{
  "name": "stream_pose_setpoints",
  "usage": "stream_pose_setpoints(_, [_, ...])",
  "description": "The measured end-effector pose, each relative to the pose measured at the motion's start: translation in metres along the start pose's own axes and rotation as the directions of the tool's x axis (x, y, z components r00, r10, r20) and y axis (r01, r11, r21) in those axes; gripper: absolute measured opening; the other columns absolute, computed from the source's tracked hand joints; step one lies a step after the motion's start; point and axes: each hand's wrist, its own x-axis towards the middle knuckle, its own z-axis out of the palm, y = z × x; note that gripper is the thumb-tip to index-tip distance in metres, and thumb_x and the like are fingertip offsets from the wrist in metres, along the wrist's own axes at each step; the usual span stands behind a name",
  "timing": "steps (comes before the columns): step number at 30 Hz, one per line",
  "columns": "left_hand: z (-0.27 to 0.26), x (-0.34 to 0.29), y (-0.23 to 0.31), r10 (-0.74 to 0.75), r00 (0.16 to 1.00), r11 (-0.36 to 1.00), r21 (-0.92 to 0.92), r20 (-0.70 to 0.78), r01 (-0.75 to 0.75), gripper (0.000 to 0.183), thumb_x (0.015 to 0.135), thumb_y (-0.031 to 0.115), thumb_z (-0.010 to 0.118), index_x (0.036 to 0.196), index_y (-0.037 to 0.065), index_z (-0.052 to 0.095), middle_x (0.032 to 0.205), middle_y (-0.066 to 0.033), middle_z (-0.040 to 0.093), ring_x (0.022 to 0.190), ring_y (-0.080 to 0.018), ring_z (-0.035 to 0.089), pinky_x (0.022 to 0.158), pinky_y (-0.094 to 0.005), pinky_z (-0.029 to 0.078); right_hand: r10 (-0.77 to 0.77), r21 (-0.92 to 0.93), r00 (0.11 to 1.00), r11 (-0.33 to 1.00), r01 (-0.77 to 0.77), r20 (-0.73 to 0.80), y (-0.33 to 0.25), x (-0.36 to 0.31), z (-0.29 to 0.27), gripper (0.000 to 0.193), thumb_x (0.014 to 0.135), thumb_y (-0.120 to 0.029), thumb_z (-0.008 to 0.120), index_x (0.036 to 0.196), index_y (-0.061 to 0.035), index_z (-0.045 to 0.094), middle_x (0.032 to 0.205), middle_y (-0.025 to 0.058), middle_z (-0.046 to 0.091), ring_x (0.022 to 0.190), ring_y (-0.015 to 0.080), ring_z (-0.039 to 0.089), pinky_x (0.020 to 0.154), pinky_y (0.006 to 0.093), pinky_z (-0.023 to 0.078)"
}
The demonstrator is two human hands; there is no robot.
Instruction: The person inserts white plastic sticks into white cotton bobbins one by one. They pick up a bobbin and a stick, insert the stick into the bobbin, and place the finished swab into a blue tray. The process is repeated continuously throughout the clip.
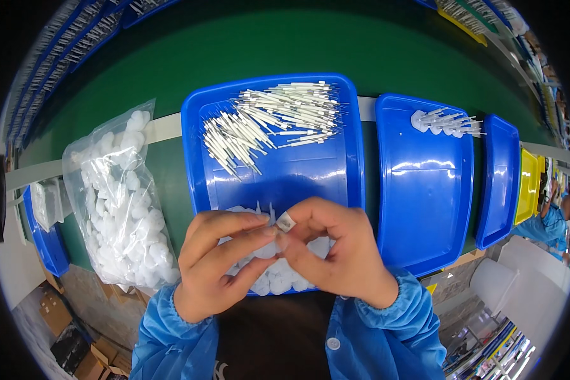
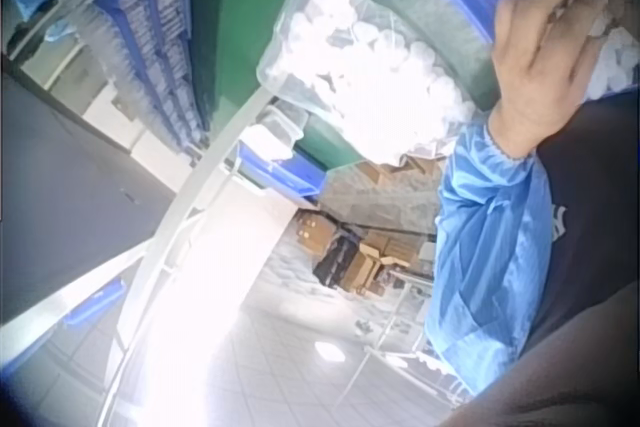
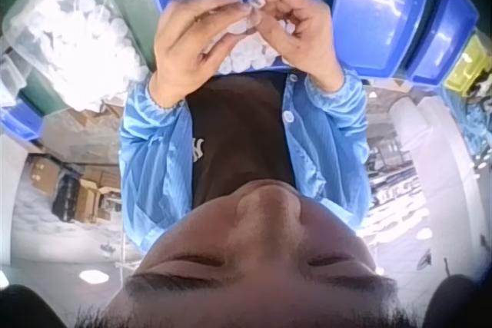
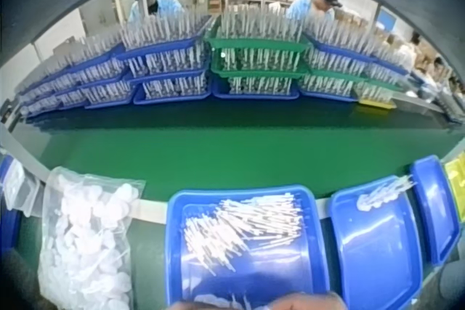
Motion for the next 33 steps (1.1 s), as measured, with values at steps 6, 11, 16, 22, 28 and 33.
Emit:
stream_pose_setpoints(6, [-0.002,-0.006,-0.016,-0.146,0.988,0.92,-0.374,-0.051,0.116,0.032,0.093,0.008,0.084,0.124,0.002,0.082,0.119,-0.0133,0.073,0.103,-0.0225,0.072,0.085,-0.0339,0.058,-0.585,-0.934,0.766,0.04,0.354,0.265,0.001,0.058,-0.038,0.023,0.087,-0.008,0.082,0.109,-0.006,0.073,0.098,0.0053,0.076,0.09,0.0198,0.076,0.075,0.0333,0.056])
stream_pose_setpoints(11, [-0.005,-0.013,-0.015,-0.384,0.923,0.806,-0.493,-0.016,0.327,0.027,0.097,0.004,0.08,0.123,-0.001,0.082,0.11,-0.0119,0.074,0.094,-0.0188,0.072,0.08,-0.0297,0.057,-0.469,-0.915,0.786,-0.198,0.352,0.404,0.009,0.085,-0.035,0.019,0.087,-0.015,0.071,0.106,-0.0099,0.071,0.103,0.0047,0.07,0.096,0.0211,0.069,0.08,0.0367,0.053])
stream_pose_setpoints(16, [-0.013,-0.016,-0.024,-0.315,0.94,0.829,-0.444,0.134,0.341,0.032,0.105,0.006,0.07,0.135,-0.004,0.074,0.129,-0.0179,0.069,0.107,-0.0207,0.07,0.092,-0.0322,0.059,-0.456,-0.927,0.807,-0.189,0.324,0.375,0.01,0.092,-0.034,0.022,0.088,-0.015,0.069,0.109,-0.0104,0.069,0.102,0.0053,0.069,0.096,0.0213,0.069,0.082,0.0372,0.053])
stream_pose_setpoints(22, [-0.007,-0.008,-0.009,-0.396,0.911,0.763,-0.511,0.115,0.397,0.069,0.087,-0.016,0.058,0.152,0.006,0.068,0.129,-0.0125,0.063,0.108,-0.0181,0.064,0.084,-0.0293,0.056,-0.497,-0.908,0.826,0.159,0.389,0.267,0.0,0.093,-0.036,0.028,0.083,-0.001,0.075,0.109,-0.0063,0.068,0.096,0.0074,0.068,0.088,0.0226,0.072,0.078,0.0346,0.057])
stream_pose_setpoints(28, [0.0,-0.011,-0.017,-0.387,0.921,0.836,-0.402,0.049,0.373,0.069,0.082,-0.014,0.067,0.148,0.006,0.07,0.116,-0.012,0.065,0.1,-0.0218,0.066,0.081,-0.0314,0.056,-0.218,0.092,0.947,0.965,0.245,-0.234,0.003,0.018,0.001,0.026,0.082,0.01,0.082,0.103,-0.001,0.072,0.096,0.0097,0.073,0.081,0.0197,0.074,0.072,0.0297,0.058])
stream_pose_setpoints(33, [-0.007,-0.003,-0.013,-0.305,0.95,0.914,-0.262,0.067,0.311,0.065,0.082,-0.012,0.07,0.144,0.006,0.072,0.114,-0.0119,0.067,0.097,-0.0228,0.068,0.082,-0.0328,0.059,-0.409,-0.452,0.909,0.828,0.332,-0.081,0.011,0.005,0.006,0.025,0.082,0.002,0.089,0.104,-0.0024,0.077,0.086,0.0102,0.076,0.074,0.0183,0.075,0.067,0.0291,0.057])
